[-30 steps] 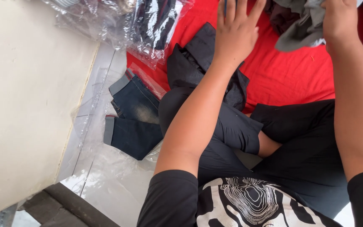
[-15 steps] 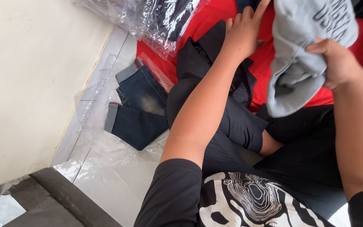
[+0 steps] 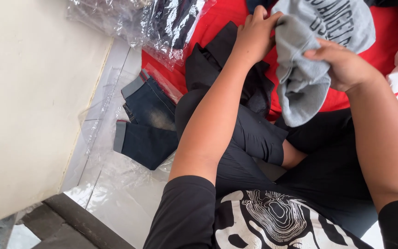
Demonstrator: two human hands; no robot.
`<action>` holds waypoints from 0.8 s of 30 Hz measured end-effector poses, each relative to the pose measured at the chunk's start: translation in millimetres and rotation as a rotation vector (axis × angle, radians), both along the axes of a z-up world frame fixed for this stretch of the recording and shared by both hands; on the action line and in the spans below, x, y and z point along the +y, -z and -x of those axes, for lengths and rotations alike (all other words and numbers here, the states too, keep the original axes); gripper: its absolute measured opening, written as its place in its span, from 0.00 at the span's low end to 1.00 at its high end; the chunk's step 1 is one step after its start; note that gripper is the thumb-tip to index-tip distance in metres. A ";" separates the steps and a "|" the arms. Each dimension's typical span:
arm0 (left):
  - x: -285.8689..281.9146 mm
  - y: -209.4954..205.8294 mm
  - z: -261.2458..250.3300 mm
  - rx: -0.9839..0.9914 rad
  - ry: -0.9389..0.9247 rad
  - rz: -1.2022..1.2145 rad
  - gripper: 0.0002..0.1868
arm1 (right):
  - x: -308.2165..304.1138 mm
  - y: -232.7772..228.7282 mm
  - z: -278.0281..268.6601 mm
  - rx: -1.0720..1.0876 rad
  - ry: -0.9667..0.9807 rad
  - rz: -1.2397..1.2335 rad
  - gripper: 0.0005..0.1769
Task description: Folding various garments and placing them into individual plastic bags for storage or shipping.
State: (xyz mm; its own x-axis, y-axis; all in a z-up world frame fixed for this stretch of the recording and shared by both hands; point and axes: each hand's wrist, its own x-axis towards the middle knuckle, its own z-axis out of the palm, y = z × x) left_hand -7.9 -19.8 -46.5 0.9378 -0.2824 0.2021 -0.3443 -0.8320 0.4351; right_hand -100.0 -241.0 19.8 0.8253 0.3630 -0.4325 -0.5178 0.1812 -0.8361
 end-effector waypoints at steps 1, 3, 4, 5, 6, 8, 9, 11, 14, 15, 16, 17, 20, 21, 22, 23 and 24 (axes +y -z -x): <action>-0.1 5.0 -3.1 0.032 0.011 -0.018 0.24 | -4.4 1.7 -1.0 -0.008 0.050 -0.085 0.27; -1.4 -1.6 -0.9 0.013 0.024 0.028 0.15 | -6.7 -8.7 -2.3 -0.030 0.089 -0.180 0.26; -1.8 -5.0 0.2 -0.003 0.031 0.077 0.09 | -7.6 -14.1 -3.0 -0.049 0.121 -0.273 0.26; -2.3 -5.7 -0.1 -0.005 0.035 0.075 0.09 | -5.8 -22.3 -3.9 -0.051 0.125 -0.275 0.26; -2.6 -6.4 -0.3 0.016 0.040 0.099 0.13 | -3.8 -30.6 -4.8 0.004 0.303 -0.269 0.24; -3.0 -9.5 0.1 0.038 0.049 0.122 0.17 | -0.6 -47.2 -6.5 0.060 0.484 -0.264 0.23; -3.3 -12.0 0.4 0.067 0.055 0.233 0.20 | 0.5 -55.6 -7.6 0.036 0.537 -0.301 0.23; -2.1 -32.3 4.6 0.096 0.064 0.343 0.23 | -12.7 -46.2 -12.2 0.010 0.593 -0.340 0.23; 1.8 -70.9 13.6 0.253 0.051 0.563 0.25 | -36.9 -20.8 -15.2 -0.404 0.674 -0.084 0.15; 1.6 -74.9 14.5 0.273 0.023 0.662 0.23 | -33.4 -32.4 -10.8 -0.346 0.588 -0.320 0.23; 1.4 -78.9 15.6 0.293 -0.006 0.761 0.21 | -29.8 -44.1 -6.3 -0.278 0.498 -0.554 0.35; 1.5 -73.2 12.7 0.292 -0.005 0.761 0.21 | -30.9 -41.0 -5.6 -0.279 0.498 -0.555 0.35; 4.6 -58.5 6.1 0.421 0.016 1.022 0.22 | -32.3 -27.9 -4.9 -0.233 0.685 -0.528 0.45; 6.2 -55.1 4.6 0.527 0.079 1.157 0.20 | -32.5 -21.4 -5.5 -0.260 0.670 -0.497 0.40; 7.7 -51.8 3.0 0.634 0.144 1.291 0.19 | -32.8 -14.9 -6.1 -0.288 0.655 -0.466 0.36; 8.4 -53.3 3.4 0.635 0.146 1.291 0.19 | -33.6 -12.8 -7.9 -0.289 0.657 -0.465 0.36; 9.0 -55.0 3.9 0.668 0.073 1.235 0.24 | -34.4 -10.8 -9.5 -0.306 0.610 -0.465 0.34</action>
State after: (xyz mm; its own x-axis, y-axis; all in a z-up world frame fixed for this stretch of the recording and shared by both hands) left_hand -11.8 -10.7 8.5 0.9453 -0.3035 -0.1195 0.1893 0.2120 0.9588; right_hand -90.5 -275.4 30.6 0.9923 -0.1008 -0.0722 0.0226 0.7194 -0.6942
